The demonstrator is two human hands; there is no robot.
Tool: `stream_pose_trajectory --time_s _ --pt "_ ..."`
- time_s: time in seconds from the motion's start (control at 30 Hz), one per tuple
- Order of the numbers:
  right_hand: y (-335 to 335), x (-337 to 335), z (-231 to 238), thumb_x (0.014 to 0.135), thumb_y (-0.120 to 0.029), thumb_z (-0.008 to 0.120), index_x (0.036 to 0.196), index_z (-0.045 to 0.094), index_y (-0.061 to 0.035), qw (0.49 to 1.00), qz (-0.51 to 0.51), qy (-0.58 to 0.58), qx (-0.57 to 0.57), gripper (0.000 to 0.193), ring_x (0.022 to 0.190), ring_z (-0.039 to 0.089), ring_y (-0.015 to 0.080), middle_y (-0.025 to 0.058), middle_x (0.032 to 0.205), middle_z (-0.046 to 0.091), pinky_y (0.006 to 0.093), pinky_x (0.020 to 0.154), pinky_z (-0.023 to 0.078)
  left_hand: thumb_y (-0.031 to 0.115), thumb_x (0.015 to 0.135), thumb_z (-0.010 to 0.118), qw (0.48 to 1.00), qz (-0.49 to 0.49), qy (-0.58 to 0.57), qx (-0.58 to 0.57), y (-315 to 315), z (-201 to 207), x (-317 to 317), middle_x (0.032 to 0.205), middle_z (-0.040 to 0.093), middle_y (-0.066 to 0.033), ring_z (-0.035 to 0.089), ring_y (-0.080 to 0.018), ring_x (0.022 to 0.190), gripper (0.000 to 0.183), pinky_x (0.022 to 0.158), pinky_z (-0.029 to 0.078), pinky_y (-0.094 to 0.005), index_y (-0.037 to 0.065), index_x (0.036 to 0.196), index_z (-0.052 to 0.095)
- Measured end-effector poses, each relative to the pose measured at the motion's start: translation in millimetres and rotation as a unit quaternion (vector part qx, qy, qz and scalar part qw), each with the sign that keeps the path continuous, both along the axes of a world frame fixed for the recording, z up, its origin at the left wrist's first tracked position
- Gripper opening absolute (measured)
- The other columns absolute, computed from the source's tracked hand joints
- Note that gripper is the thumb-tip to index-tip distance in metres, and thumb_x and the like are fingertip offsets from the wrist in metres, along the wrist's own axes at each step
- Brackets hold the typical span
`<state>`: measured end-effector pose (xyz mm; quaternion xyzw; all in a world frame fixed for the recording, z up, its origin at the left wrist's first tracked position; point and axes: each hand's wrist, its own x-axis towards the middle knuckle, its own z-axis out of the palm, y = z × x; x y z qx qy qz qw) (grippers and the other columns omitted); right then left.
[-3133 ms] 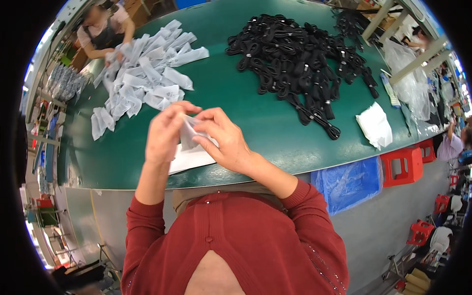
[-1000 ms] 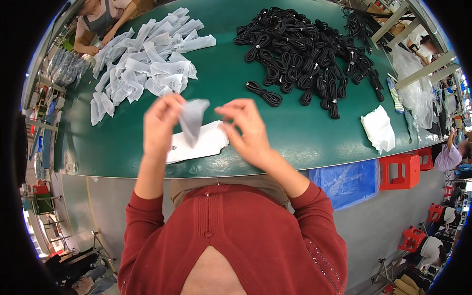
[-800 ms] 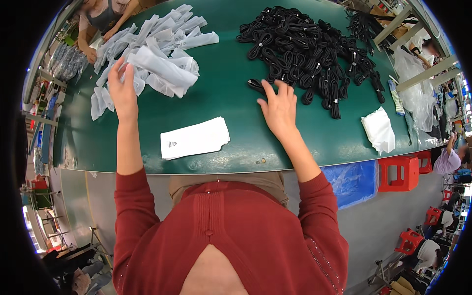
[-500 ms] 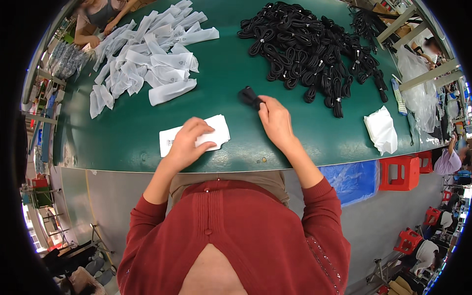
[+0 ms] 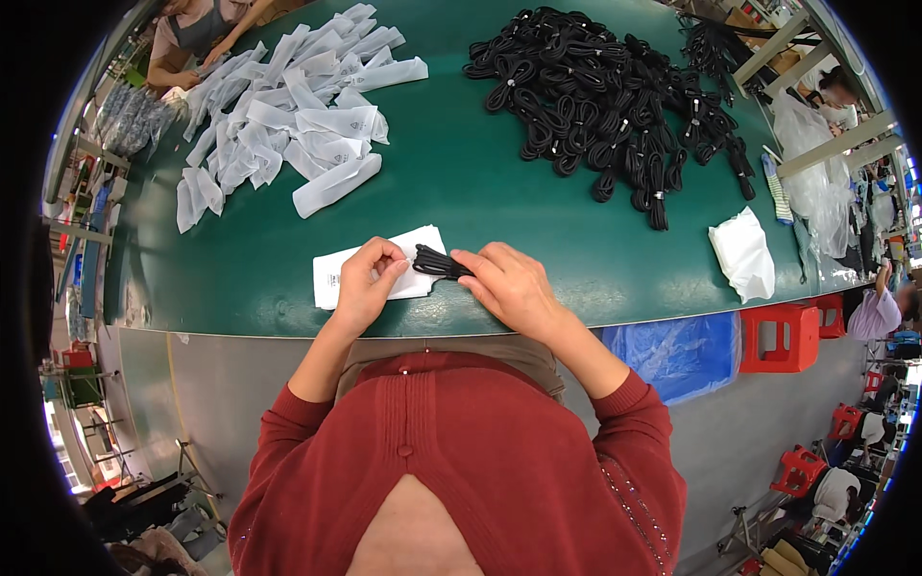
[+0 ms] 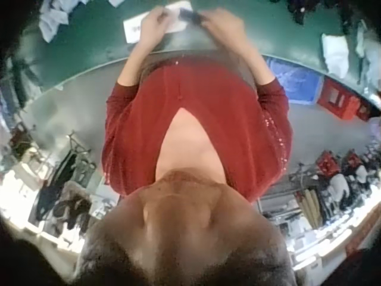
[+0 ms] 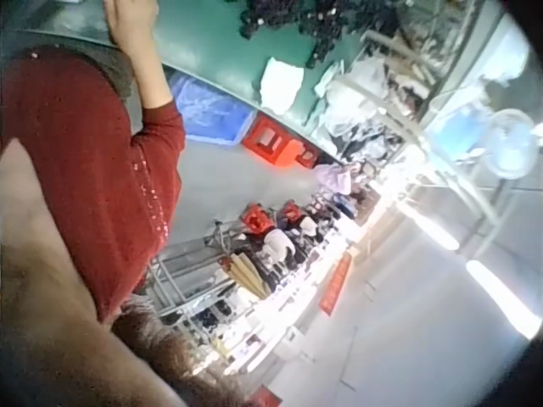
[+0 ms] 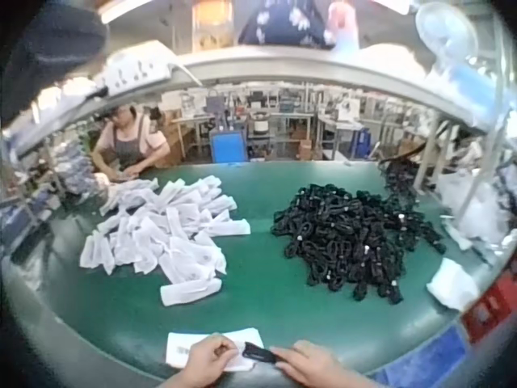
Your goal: The person repeatedly picks up black cables from a pile on a green table and places them into small white paper bags. The person handles the items one at a time, folding the cables and inserting them into the packaging material.
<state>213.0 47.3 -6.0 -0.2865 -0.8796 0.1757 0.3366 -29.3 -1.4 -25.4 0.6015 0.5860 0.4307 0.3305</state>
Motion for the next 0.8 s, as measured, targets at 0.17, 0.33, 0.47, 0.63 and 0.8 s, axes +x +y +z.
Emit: stream_pose_trajectory --time_s 0.17,0.33,0.47,0.63,0.8 --pt "0.9 0.4 -2.7 0.085 -0.011 0.07 0.113 0.065 -0.0042 0.999 -0.044 0.015 -0.002 0.03 0.069 0.059 0.0265 0.0093 0.08 0.058 0.038 0.061 0.049 0.0 0.083 0.069 0.988 -0.022 0.136 0.076 -1.4 3.5 5.5 0.086 0.059 -0.0081 0.057 -0.018 0.075 0.01 0.067 0.047 -0.0297 0.001 0.091 0.062" --pt "-0.1 0.1 -5.9 0.086 -0.01 0.069 0.114 0.065 -0.0034 0.994 -0.078 0.065 -0.026 0.029 0.068 0.059 0.0262 0.0097 0.081 0.06 0.0364 0.06 0.049 0.0 0.08 0.069 0.98 -0.023 0.165 0.109 -1.0 -6.0 7.5 0.083 0.059 -0.0111 0.06 -0.0252 0.071 0.01 0.065 0.049 -0.0348 0.001 0.088 0.062" --pt "-6.1 -1.8 -7.4 0.085 -0.009 0.07 0.114 0.065 -0.0025 0.995 -0.07 0.076 -0.013 0.03 0.068 0.059 0.0262 0.0103 0.082 0.06 0.037 0.06 0.049 -0.001 0.081 0.068 0.995 0.009 0.087 0.052 -2.1 -1.0 6.6 0.078 0.06 -0.0106 0.058 -0.0235 0.068 0.007 0.065 0.048 -0.0332 0.0 0.084 0.062" --pt "-9.1 -5.4 -12.3 0.081 -0.007 0.072 0.115 0.065 -0.002 0.998 -0.028 0.044 0.036 0.035 0.07 0.058 0.0254 0.0102 0.083 0.061 0.0367 0.06 0.049 -0.001 0.084 0.066 0.999 0.018 0.028 0.013 -2.8 -2.6 3.0 0.077 0.06 -0.0083 0.057 -0.0175 0.068 0.006 0.066 0.048 -0.0289 -0.001 0.087 0.061" --pt "-9.3 -5.0 -7.7 0.078 -0.01 0.074 0.115 0.066 -0.0041 0.998 0.013 -0.002 0.06 0.038 0.073 0.059 0.0247 0.0085 0.083 0.06 0.0367 0.061 0.049 -0.002 0.086 0.065 1.0 0.008 0.007 0.025 -1.5 0.7 -1.2 0.081 0.06 -0.0084 0.058 -0.0167 0.071 0.006 0.069 0.048 -0.0281 -0.001 0.089 0.06"
